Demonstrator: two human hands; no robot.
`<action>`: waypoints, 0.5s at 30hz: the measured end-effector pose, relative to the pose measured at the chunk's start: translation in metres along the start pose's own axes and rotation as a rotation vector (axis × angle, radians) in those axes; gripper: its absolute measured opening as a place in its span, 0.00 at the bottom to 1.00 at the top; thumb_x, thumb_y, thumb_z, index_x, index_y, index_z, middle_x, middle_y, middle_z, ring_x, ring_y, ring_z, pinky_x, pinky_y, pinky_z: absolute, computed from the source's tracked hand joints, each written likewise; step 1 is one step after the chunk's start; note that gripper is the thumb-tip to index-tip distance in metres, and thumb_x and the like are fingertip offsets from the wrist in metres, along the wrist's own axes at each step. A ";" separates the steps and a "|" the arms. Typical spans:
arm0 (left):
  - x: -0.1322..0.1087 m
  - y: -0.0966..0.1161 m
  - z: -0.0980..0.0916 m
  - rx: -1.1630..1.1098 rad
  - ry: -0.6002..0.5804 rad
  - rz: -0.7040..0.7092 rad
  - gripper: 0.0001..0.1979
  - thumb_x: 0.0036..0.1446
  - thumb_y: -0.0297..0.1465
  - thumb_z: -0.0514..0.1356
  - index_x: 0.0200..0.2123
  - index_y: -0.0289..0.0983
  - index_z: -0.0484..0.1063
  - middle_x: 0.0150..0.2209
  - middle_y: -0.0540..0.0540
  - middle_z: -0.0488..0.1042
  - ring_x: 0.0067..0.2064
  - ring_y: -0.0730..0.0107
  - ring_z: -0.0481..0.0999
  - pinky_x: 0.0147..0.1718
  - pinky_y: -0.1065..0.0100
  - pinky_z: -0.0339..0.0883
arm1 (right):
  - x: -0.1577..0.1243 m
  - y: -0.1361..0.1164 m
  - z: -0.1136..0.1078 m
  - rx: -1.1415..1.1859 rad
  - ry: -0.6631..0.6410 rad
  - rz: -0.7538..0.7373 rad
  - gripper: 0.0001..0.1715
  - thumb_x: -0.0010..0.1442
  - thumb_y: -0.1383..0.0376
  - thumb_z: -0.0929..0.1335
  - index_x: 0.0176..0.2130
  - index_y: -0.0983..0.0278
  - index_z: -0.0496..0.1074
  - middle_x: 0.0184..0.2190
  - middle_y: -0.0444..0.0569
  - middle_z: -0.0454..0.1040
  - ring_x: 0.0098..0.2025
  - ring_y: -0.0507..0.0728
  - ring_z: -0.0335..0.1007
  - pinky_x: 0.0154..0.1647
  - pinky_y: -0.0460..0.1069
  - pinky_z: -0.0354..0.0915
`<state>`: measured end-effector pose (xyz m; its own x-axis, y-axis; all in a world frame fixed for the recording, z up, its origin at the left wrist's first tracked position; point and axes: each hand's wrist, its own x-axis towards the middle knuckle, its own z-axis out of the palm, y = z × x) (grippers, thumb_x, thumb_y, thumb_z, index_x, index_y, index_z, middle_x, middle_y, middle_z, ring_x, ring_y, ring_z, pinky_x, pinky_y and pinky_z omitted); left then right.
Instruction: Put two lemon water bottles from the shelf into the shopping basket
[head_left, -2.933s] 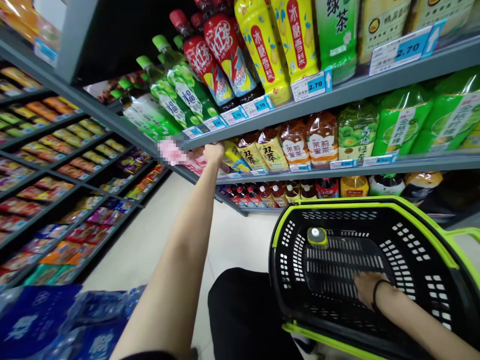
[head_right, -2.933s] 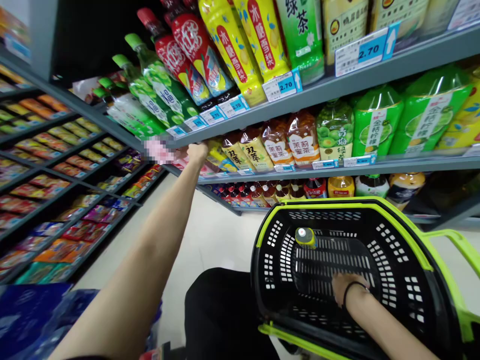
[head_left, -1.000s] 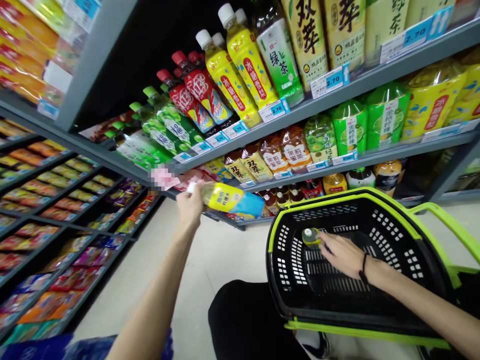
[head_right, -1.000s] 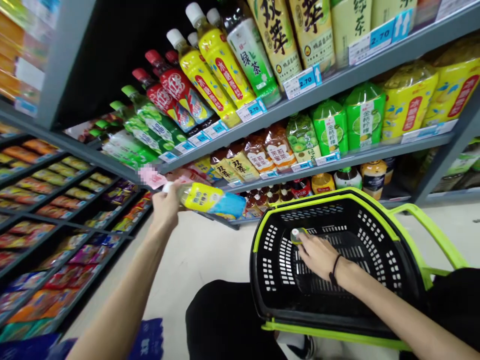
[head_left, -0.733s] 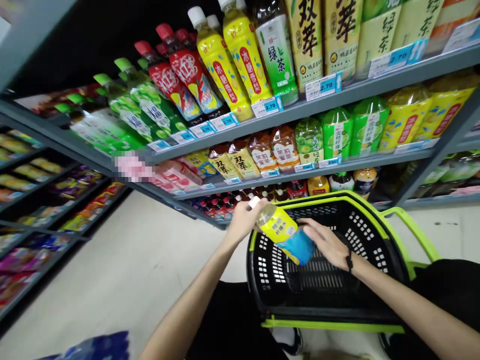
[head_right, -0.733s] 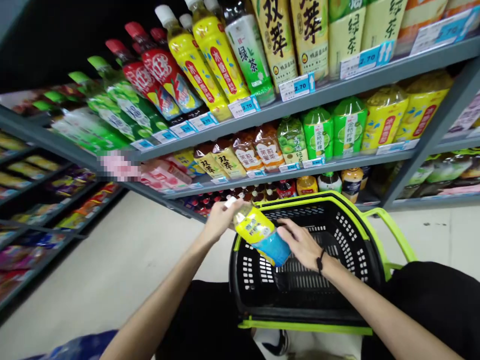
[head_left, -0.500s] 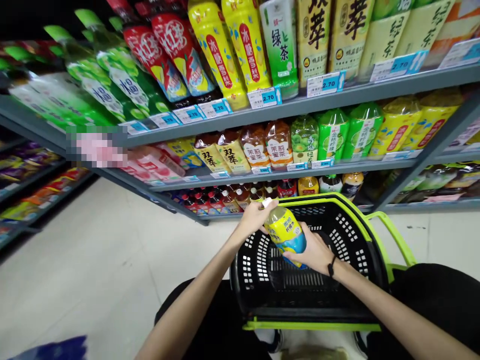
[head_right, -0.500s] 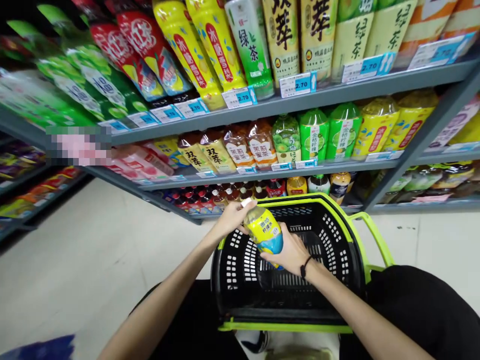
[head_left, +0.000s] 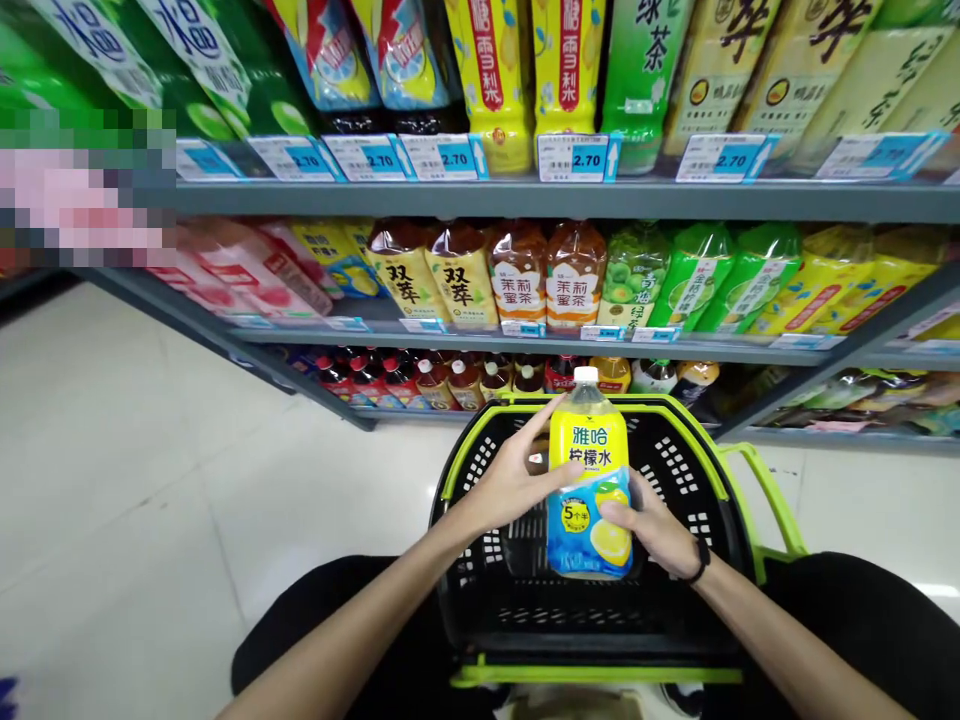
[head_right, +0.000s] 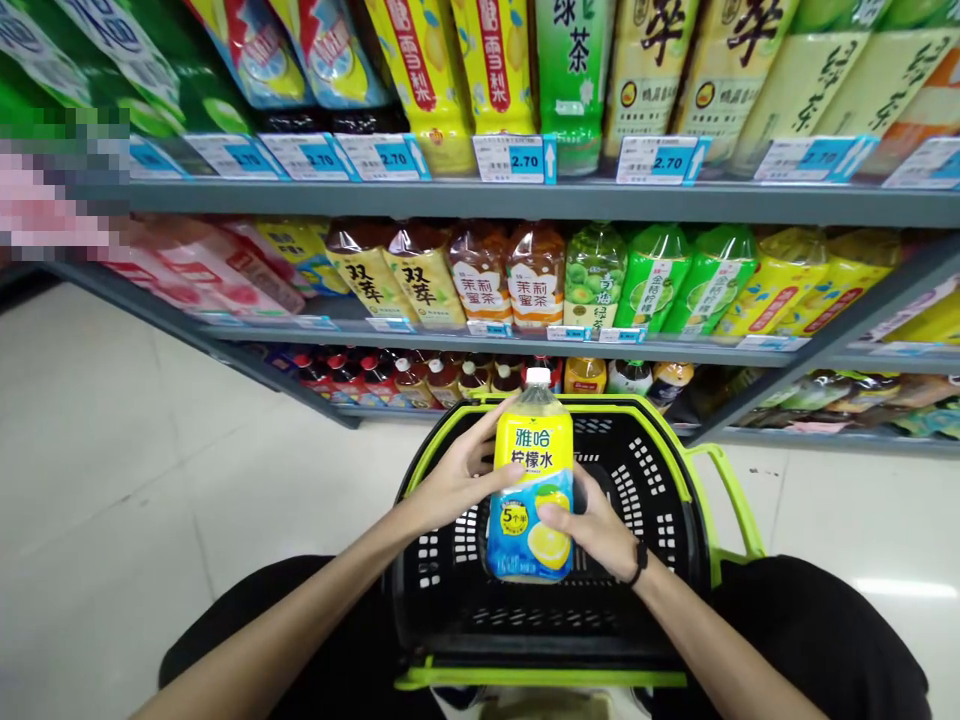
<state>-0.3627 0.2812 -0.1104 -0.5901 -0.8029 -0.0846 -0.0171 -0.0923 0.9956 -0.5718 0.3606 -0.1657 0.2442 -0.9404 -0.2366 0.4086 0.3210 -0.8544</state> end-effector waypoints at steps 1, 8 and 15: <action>-0.002 0.001 0.002 0.003 0.014 0.008 0.50 0.61 0.41 0.72 0.78 0.48 0.49 0.67 0.37 0.71 0.58 0.51 0.80 0.53 0.55 0.80 | -0.001 -0.001 0.000 0.008 -0.011 0.010 0.44 0.50 0.48 0.83 0.58 0.61 0.69 0.55 0.56 0.80 0.53 0.66 0.81 0.58 0.62 0.76; -0.012 -0.006 0.010 0.181 0.073 0.134 0.48 0.59 0.39 0.73 0.76 0.48 0.54 0.70 0.39 0.67 0.65 0.49 0.75 0.58 0.55 0.78 | -0.006 0.000 0.002 -0.026 0.008 0.052 0.47 0.51 0.41 0.81 0.58 0.61 0.70 0.52 0.58 0.81 0.52 0.69 0.81 0.57 0.65 0.76; -0.026 -0.010 0.018 0.342 0.104 0.255 0.46 0.58 0.36 0.74 0.74 0.48 0.57 0.69 0.39 0.67 0.64 0.50 0.75 0.60 0.56 0.76 | -0.008 0.003 -0.001 -0.092 -0.002 -0.019 0.46 0.51 0.43 0.82 0.59 0.61 0.69 0.53 0.58 0.81 0.51 0.68 0.81 0.56 0.64 0.76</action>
<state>-0.3621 0.3139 -0.1177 -0.5263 -0.8312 0.1795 -0.1583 0.3031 0.9397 -0.5735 0.3685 -0.1666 0.2394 -0.9459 -0.2190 0.3311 0.2916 -0.8974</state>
